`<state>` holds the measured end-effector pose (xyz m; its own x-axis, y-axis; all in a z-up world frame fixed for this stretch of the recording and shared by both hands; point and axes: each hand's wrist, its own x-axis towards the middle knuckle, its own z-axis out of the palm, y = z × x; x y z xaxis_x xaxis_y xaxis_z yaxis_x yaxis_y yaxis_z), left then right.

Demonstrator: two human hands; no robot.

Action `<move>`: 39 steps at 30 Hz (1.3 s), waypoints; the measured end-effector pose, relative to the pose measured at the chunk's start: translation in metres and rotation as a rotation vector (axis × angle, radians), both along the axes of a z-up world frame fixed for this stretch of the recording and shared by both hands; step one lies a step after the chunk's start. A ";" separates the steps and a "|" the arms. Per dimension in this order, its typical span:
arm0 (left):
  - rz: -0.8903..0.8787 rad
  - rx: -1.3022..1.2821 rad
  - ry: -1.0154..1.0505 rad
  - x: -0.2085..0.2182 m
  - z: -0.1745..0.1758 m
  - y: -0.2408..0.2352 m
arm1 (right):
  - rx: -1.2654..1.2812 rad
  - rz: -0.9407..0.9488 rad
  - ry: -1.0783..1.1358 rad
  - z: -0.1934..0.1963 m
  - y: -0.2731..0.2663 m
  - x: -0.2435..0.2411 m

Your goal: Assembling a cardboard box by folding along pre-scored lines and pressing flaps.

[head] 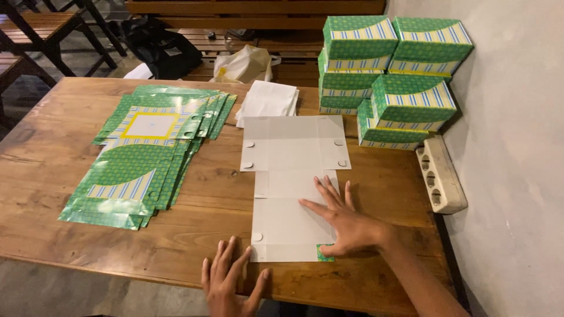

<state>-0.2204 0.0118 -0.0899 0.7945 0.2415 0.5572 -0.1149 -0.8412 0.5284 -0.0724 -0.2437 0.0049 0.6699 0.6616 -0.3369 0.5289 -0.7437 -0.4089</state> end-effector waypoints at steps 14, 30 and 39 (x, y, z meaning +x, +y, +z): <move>-0.574 -0.024 0.028 0.043 0.022 0.009 | 0.329 0.107 -0.329 -0.045 0.033 -0.008; -1.048 0.369 0.580 0.177 0.049 0.024 | 0.359 -0.050 -0.418 -0.043 0.045 -0.019; -1.342 -0.178 -0.108 0.101 0.197 -0.060 | 0.279 0.007 -0.477 -0.068 0.039 -0.019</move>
